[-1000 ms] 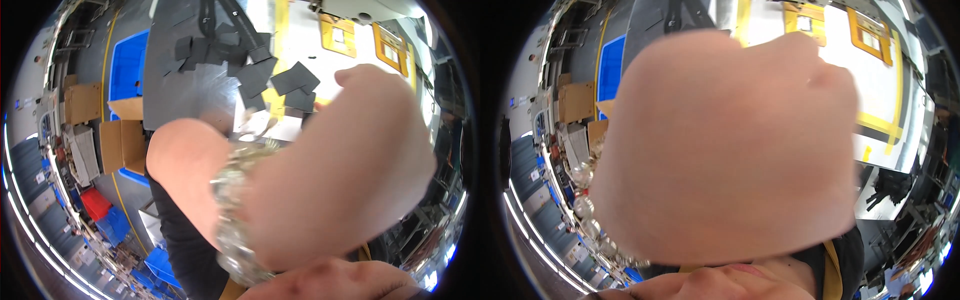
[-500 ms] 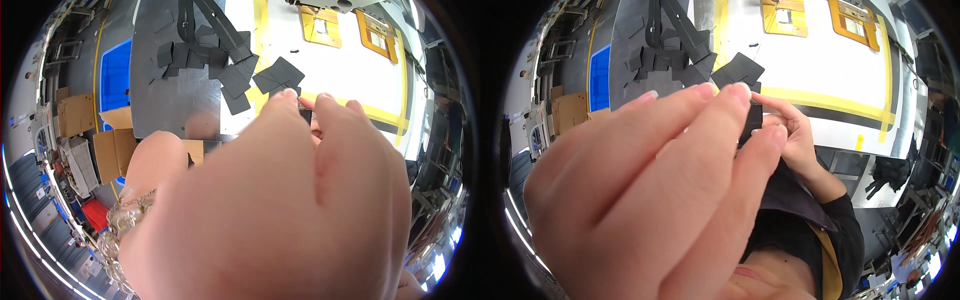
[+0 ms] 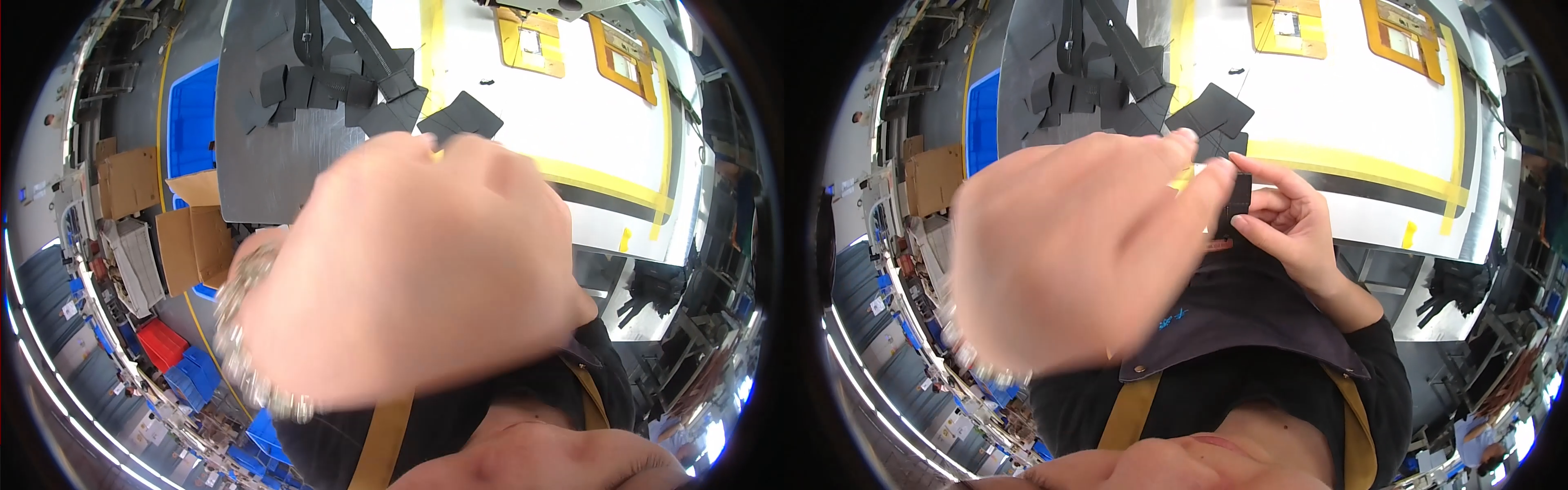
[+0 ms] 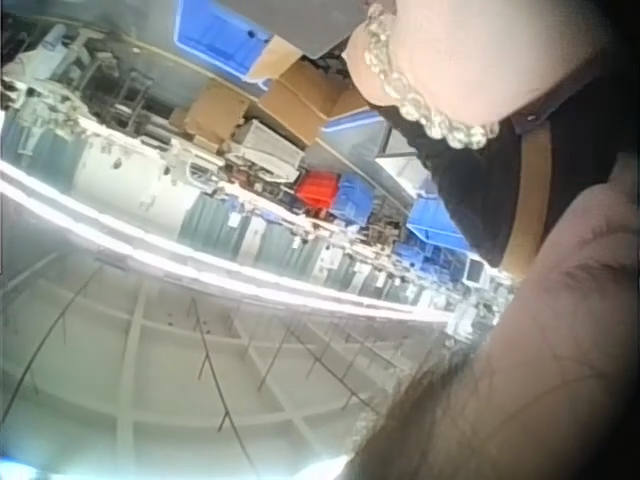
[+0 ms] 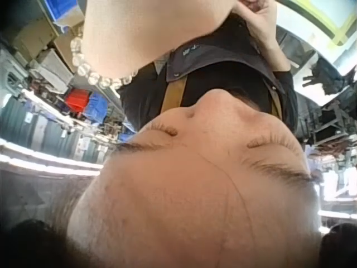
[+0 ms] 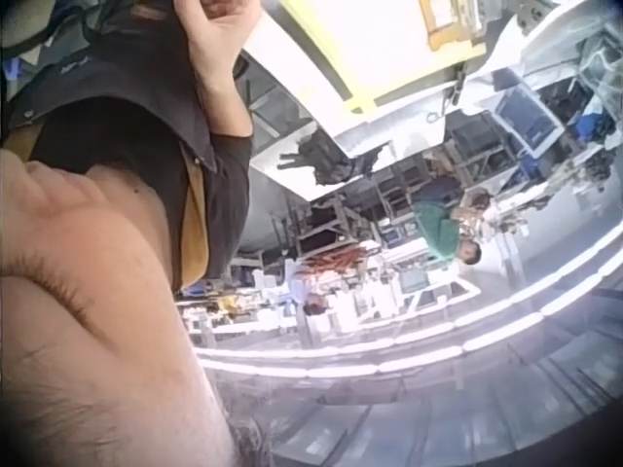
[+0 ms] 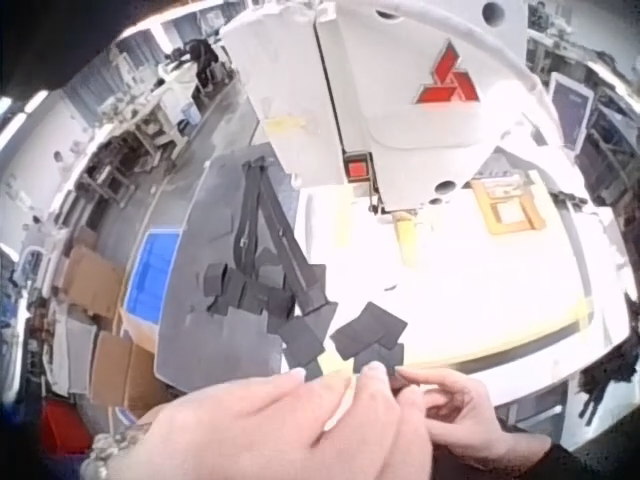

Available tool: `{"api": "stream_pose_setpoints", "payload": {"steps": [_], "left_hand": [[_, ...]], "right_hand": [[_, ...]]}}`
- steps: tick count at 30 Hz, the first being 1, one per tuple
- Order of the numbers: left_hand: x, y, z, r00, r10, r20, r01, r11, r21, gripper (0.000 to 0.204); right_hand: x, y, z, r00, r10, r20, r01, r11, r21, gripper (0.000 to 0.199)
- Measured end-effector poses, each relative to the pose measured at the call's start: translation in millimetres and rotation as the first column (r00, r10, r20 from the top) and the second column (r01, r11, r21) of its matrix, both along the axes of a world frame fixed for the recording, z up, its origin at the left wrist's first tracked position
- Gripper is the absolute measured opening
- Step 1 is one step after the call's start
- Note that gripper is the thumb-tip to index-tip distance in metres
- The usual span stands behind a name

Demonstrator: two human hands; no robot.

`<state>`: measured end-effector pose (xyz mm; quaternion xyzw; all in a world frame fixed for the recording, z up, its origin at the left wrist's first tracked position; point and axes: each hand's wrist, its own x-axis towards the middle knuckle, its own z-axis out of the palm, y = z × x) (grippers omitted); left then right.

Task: Attaching zipper components and leather patches using an industrial sewing machine template.

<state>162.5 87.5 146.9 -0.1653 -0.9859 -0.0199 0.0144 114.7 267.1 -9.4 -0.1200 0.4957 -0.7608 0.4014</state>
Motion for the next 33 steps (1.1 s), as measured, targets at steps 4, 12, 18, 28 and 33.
{"api": "stream_pose_setpoints", "payload": {"steps": [4, 12, 18, 28, 33], "left_hand": [[12.2, -18.0, -49.3, 0.968, 0.248, 0.033, -0.247, 0.925, 0.288, 0.015], [36.9, -18.5, -123.7, 0.902, 0.43, 0.045, -0.258, 0.453, 0.853, 0.003], [33.9, -18.1, -121.0, 0.888, 0.459, 0.008, -0.161, 0.295, 0.942, 0.007], [27.0, -10.7, -120.0, 0.791, 0.609, -0.063, -0.055, 0.174, 0.983, 0.004], [21.2, -12.4, -117.0, 0.801, 0.597, -0.046, -0.065, 0.163, 0.984, 0.004]], "right_hand": [[3.6, -5.3, 11.7, 0.998, 0.037, 0.053, -0.036, 0.999, -0.007, 0.058], [-7.3, -20.4, 17.0, 0.995, 0.08, 0.057, -0.076, 0.995, -0.063, 0.052], [-9.3, -49.9, 22.5, 0.997, 0.01, -0.082, -0.02, 0.992, -0.128, 0.048], [-9.9, -66.4, 27.3, 0.982, -0.108, -0.152, 0.071, 0.97, -0.23, 0.04], [-11.0, -63.7, 29.3, 0.987, -0.125, -0.103, 0.092, 0.956, -0.28, 0.039]]}}
